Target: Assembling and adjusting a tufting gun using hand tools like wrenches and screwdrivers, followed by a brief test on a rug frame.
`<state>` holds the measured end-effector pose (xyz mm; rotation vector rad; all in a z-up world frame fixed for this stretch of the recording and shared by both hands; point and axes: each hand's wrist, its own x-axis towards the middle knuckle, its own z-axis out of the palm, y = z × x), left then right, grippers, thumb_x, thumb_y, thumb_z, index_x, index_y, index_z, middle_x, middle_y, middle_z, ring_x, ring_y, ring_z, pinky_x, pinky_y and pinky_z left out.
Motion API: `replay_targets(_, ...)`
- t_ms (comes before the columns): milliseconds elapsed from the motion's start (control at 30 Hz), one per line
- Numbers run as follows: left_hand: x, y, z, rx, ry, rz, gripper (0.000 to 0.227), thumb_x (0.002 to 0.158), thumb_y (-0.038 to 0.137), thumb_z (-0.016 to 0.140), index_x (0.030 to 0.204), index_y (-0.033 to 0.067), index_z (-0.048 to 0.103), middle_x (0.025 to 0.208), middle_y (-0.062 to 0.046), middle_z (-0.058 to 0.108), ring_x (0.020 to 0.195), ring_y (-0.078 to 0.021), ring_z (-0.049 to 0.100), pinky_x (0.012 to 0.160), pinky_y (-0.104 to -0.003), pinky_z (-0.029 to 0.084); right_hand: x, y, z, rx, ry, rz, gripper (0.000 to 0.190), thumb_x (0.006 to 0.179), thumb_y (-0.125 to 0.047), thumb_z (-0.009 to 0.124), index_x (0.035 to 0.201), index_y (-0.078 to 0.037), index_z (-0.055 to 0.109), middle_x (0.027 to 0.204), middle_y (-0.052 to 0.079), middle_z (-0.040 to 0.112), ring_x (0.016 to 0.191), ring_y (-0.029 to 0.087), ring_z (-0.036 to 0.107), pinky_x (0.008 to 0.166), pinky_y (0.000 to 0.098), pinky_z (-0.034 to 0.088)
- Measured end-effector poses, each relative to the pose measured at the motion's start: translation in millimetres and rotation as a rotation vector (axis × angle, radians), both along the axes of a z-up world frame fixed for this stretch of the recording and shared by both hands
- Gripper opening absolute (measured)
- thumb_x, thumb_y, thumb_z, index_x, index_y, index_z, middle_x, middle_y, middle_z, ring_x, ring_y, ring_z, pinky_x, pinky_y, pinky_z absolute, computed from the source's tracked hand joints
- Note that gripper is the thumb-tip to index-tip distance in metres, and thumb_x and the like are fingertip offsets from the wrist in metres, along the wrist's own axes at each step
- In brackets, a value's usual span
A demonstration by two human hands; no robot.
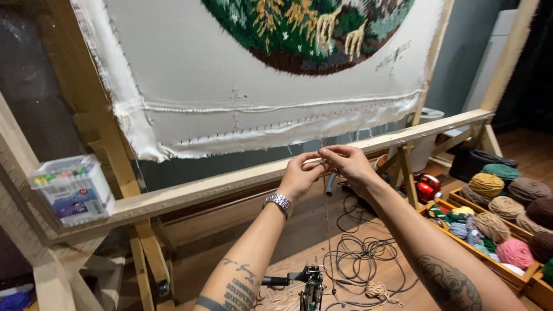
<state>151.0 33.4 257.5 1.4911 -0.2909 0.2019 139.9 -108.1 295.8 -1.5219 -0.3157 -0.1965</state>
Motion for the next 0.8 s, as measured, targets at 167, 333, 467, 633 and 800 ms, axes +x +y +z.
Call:
replay_targets(167,-7.4,3.7,-1.9,-0.051,0.022,-0.035,0.044,0.084,0.01,0.079,0.128,0.0127,0.07,0.11,-0.01,0.079,0.087,-0.0163,0.077,0.076,-0.024,0.065,-33.4,-6.3,25.1,-0.144,-0.007,-0.046,0.034,0.087,-0.029,0.086,0.115,-0.01,0.081,0.105,0.01,0.076,0.097,0.021,0.067,0.086,0.0376,0.054)
replay_targets(333,-33.0,4.3,1.7,-0.019,-0.023,-0.052,0.037,0.085,0.012,0.08,0.121,0.0104,0.073,0.104,-0.005,0.08,0.084,-0.0114,0.076,0.072,-0.019,0.061,-78.0,-17.9,39.2,-0.238,-0.03,-0.063,0.036,0.087,-0.027,0.084,0.117,-0.007,0.08,0.107,0.014,0.074,0.102,0.025,0.066,0.087,0.0401,0.054)
replay_targets(467,-68.3,4.9,14.0,0.076,-0.06,-0.043,0.041,0.076,0.011,0.09,0.115,0.0082,0.077,0.1,-0.009,0.08,0.085,-0.013,0.076,0.073,-0.023,0.063,-97.0,-37.3,42.3,-0.265,-0.033,-0.065,0.036,0.084,-0.026,0.087,0.115,-0.008,0.081,0.104,0.014,0.076,0.097,0.024,0.066,0.083,0.0379,0.053)
replay_targets(633,-127.8,-10.4,41.2,0.024,-0.082,-0.079,0.033,0.079,0.006,0.089,0.11,-0.0001,0.078,0.098,-0.017,0.079,0.088,-0.0184,0.075,0.075,-0.029,0.065,-152.2,-52.7,64.4,-0.301,-0.054,-0.071,0.033,0.082,-0.024,0.089,0.111,-0.008,0.082,0.101,0.013,0.077,0.095,0.022,0.067,0.078,0.0334,0.054)
replay_targets(800,-166.2,-32.3,55.0,0.085,-0.052,-0.039,0.027,0.079,0.01,0.087,0.106,0.0109,0.083,0.095,-0.009,0.081,0.086,-0.0132,0.075,0.076,-0.028,0.068,-181.6,-62.0,70.3,-0.325,-0.046,-0.021,0.035,0.076,-0.028,0.096,0.103,-0.009,0.083,0.099,0.012,0.078,0.097,0.023,0.067,0.077,0.0326,0.051)
